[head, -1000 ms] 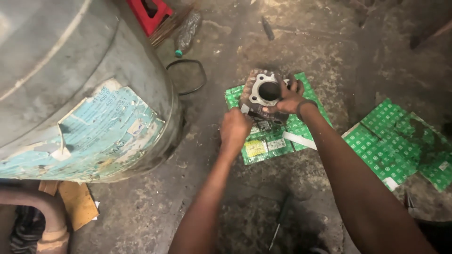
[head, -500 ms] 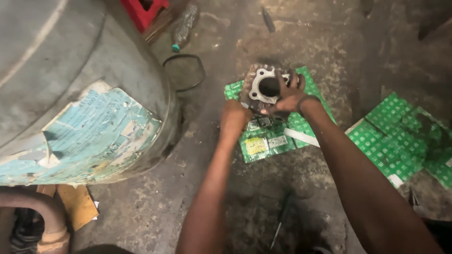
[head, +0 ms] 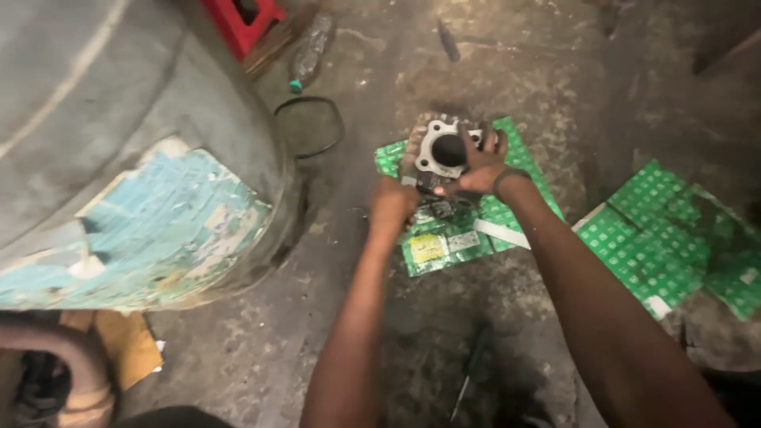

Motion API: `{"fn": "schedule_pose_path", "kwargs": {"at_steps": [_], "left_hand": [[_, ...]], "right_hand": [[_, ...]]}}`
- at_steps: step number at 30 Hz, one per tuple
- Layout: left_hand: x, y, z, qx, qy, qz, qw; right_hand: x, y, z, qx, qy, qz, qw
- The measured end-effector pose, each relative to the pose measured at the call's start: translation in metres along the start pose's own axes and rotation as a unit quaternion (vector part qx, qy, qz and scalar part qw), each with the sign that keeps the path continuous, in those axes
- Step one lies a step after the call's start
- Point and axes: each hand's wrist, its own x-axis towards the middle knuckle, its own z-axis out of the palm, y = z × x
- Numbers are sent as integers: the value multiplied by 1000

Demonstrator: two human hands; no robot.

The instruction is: Cleaning residue and carbon build-up from an engine cylinder block using a scraper and brushes.

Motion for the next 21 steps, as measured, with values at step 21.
{"fn": "schedule_pose_path", "kwargs": {"at_steps": [21], "left_hand": [[-12, -17, -13, 161, 9, -30, 986]], "right_hand": [[-4, -2, -11, 29, -6, -11, 1000]]}}
